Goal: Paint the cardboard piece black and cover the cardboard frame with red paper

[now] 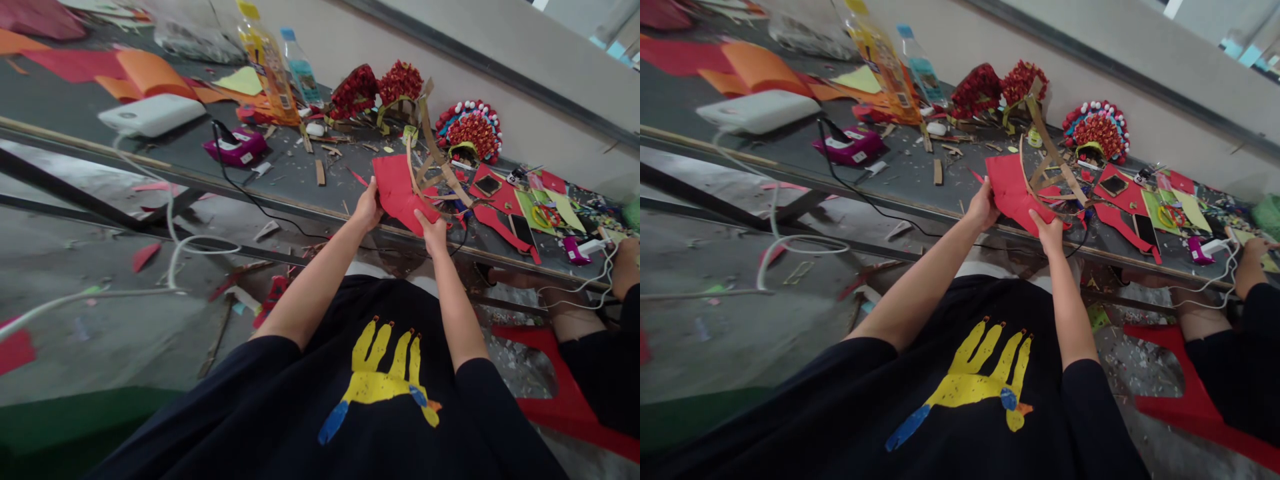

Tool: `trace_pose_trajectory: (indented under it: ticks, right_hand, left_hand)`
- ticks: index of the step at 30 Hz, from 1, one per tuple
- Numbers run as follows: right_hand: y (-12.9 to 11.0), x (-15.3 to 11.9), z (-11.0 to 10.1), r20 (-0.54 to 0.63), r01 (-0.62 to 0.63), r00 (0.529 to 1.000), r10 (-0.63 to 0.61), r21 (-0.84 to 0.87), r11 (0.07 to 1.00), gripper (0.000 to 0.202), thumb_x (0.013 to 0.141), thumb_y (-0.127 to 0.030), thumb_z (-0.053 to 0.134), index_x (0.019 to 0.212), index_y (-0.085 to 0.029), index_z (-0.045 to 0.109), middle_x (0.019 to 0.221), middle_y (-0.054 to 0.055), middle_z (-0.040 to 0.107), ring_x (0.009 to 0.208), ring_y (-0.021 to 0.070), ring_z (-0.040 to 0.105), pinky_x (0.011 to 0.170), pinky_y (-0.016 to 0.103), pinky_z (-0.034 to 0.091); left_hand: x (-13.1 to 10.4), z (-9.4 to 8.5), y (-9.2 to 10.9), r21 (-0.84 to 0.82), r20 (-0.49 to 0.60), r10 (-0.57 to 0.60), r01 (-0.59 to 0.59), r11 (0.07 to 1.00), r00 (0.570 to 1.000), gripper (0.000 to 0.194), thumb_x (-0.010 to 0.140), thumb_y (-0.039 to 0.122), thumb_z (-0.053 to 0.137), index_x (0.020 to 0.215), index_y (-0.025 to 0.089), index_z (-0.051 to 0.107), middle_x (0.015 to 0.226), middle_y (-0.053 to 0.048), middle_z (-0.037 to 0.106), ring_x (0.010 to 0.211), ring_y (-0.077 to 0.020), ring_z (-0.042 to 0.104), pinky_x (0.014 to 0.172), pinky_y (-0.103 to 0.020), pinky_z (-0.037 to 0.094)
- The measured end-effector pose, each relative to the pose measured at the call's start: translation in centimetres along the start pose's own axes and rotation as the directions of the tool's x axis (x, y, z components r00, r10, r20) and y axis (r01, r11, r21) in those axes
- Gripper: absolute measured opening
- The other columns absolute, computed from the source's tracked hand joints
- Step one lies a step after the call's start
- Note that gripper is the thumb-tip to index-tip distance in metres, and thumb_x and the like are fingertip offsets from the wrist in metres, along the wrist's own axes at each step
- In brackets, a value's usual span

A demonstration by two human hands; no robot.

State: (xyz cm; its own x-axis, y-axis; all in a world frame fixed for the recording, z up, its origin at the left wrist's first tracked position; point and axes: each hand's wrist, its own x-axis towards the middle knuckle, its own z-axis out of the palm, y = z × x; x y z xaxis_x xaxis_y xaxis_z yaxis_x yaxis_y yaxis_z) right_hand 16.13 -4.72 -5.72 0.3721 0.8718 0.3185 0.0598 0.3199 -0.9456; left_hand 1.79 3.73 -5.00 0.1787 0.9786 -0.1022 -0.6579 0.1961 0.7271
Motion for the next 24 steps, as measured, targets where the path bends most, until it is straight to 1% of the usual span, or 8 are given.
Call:
trace_pose_trajectory:
  ticks: [6, 11, 13, 16, 17, 21, 24]
  right_hand:
    - [0.10, 0.05, -0.04, -0.004, 0.006, 1.000, -0.006, 0.008, 1.000, 0.051, 0.069, -0.048, 0.078, 0.109, -0.017, 0.071, 0.108, 0.005, 0.075, 0.112, 0.0223, 0.067, 0.106, 0.043, 0.048]
    - [-0.28, -0.15, 0.05, 0.025, 0.030, 0.999, -0.029, -0.018, 0.999, 0.048, 0.069, -0.047, 0.077, 0.105, -0.017, 0.072, 0.105, 0.004, 0.076, 0.106, 0.0218, 0.069, 0.105, 0.041, 0.050]
    - [-0.43, -0.21, 0.09, 0.020, 0.020, 1.000, -0.019, -0.033, 0.999, 0.047, 0.069, -0.047, 0.077, 0.103, -0.016, 0.073, 0.103, 0.005, 0.076, 0.103, 0.0221, 0.070, 0.103, 0.041, 0.051]
    - [-0.54, -0.24, 0.09, 0.016, -0.002, 1.000, 0.003, -0.045, 0.999, 0.046, 0.069, -0.048, 0.076, 0.102, -0.016, 0.073, 0.103, 0.005, 0.076, 0.103, 0.0224, 0.070, 0.102, 0.040, 0.052]
    - [-0.56, -0.25, 0.08, 0.020, -0.002, 1.000, 0.003, -0.053, 0.999, 0.046, 0.069, -0.048, 0.076, 0.102, -0.016, 0.073, 0.103, 0.005, 0.076, 0.104, 0.0223, 0.070, 0.102, 0.040, 0.052]
    - [-0.57, -0.26, 0.03, 0.028, 0.015, 1.000, -0.013, -0.083, 0.996, 0.046, 0.068, -0.048, 0.077, 0.102, -0.016, 0.073, 0.103, 0.005, 0.076, 0.104, 0.0220, 0.070, 0.102, 0.039, 0.052]
    - [-0.45, -0.25, 0.02, 0.028, 0.015, 1.000, -0.013, -0.081, 0.997, 0.047, 0.068, -0.048, 0.077, 0.103, -0.017, 0.073, 0.102, 0.005, 0.077, 0.103, 0.0225, 0.070, 0.101, 0.039, 0.052]
  left_hand:
    - [0.16, -0.18, -0.15, 0.032, 0.019, 0.027, -0.028, 0.999, 0.999, 0.046, 0.089, 0.058, 0.052, 0.102, 0.017, 0.067, 0.102, -0.010, 0.075, 0.098, -0.0228, 0.071, 0.086, -0.032, 0.057]
    - [-0.03, 0.02, -0.18, 0.047, 0.067, 0.036, -0.039, 0.998, 0.997, 0.039, 0.086, 0.053, 0.060, 0.097, 0.016, 0.069, 0.098, -0.010, 0.076, 0.101, -0.0238, 0.070, 0.088, -0.032, 0.056]
    - [-0.22, 0.06, 0.04, 0.025, 0.087, 0.032, -0.034, 0.999, 0.996, 0.045, 0.088, 0.057, 0.053, 0.100, 0.016, 0.069, 0.098, -0.011, 0.076, 0.103, -0.0247, 0.070, 0.089, -0.033, 0.056]
    - [-0.46, 0.01, 0.48, -0.007, 0.096, 0.010, -0.010, 1.000, 0.995, 0.063, 0.092, 0.067, 0.033, 0.107, 0.016, 0.068, 0.101, -0.012, 0.076, 0.106, -0.0256, 0.069, 0.091, -0.036, 0.055]
    - [-0.50, 0.00, 0.59, -0.009, 0.094, 0.007, -0.006, 1.000, 0.996, 0.065, 0.092, 0.068, 0.031, 0.108, 0.017, 0.068, 0.103, -0.012, 0.075, 0.108, -0.0255, 0.068, 0.091, -0.036, 0.055]
    - [-0.41, 0.08, 0.59, -0.010, 0.092, 0.036, -0.035, 0.999, 0.995, 0.059, 0.090, 0.069, 0.037, 0.109, 0.021, 0.066, 0.114, -0.009, 0.073, 0.114, -0.0236, 0.065, 0.095, -0.035, 0.053]
    - [-0.18, 0.17, 0.33, -0.015, 0.079, 0.049, -0.048, 0.999, 0.996, 0.054, 0.089, 0.067, 0.043, 0.107, 0.022, 0.067, 0.115, -0.008, 0.072, 0.115, -0.0235, 0.065, 0.096, -0.035, 0.053]
